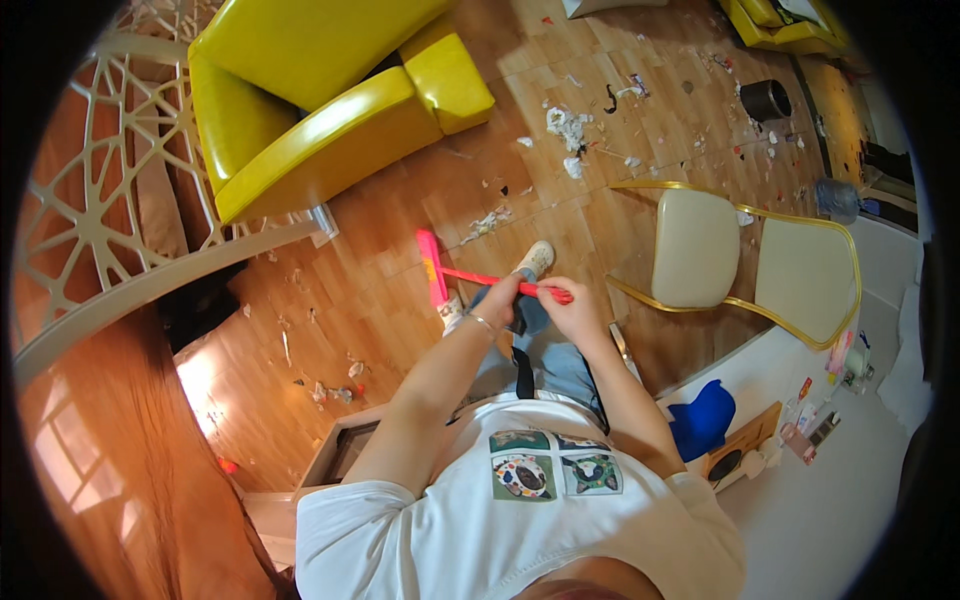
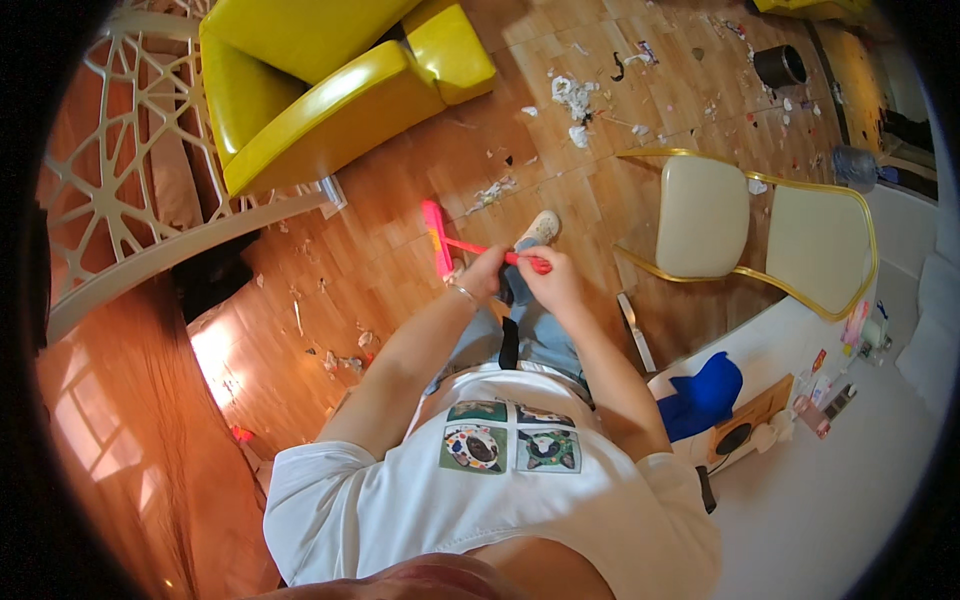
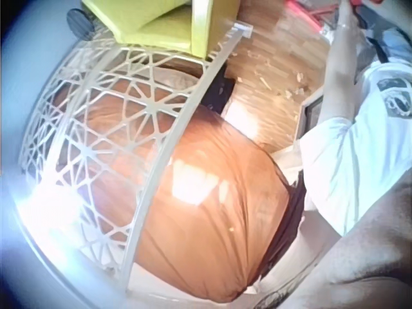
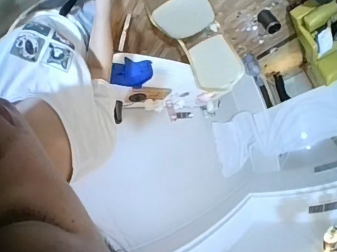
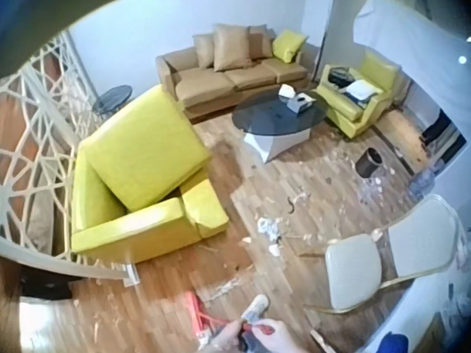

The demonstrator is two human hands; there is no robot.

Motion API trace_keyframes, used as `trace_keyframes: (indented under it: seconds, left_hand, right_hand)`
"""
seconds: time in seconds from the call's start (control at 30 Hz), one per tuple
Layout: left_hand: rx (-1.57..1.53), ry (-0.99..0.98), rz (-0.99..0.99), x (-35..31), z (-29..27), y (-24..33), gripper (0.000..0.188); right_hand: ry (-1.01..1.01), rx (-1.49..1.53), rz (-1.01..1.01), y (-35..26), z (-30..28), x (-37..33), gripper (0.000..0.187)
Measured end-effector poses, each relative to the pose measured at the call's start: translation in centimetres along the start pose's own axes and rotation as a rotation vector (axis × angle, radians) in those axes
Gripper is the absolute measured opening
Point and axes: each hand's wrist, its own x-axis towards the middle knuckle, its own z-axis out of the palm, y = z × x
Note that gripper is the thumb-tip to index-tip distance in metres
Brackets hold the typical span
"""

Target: The person wipes a chair with a cloth and then sweeps the floor with a broom and dustpan, gathering scattered debris into a pile.

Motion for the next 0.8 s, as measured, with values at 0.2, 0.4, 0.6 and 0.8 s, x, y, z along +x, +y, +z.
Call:
trace_keyframes:
  seconds: [0.2,0.4,0.6,0.8]
  left_hand:
    - [0.019,-0.125,0.277,4.1,12.9,0.5,0.015]
    - [-0.05,-0.311,0.158,2.4,21.5,2.2,0.017]
    - [-0.002,-0.236,0.243,-0.6,22.5,2.8,0.017]
    - [0.154,0.054,0.325,0.0,14.6,7.5,0.011]
  right_hand:
    - [0.148,-0.053,-0.028,-0.2,-10.7,3.2,0.018]
    - [0.213,-0.317,-0.27,-4.2,-16.4,3.2,0.015]
    - [0.185,-0.286,-0.343,-6.9,-18.0,2.2,0.012]
    - [0.071,-0.06,-0.217,-4.8,-12.4,6.1,0.022]
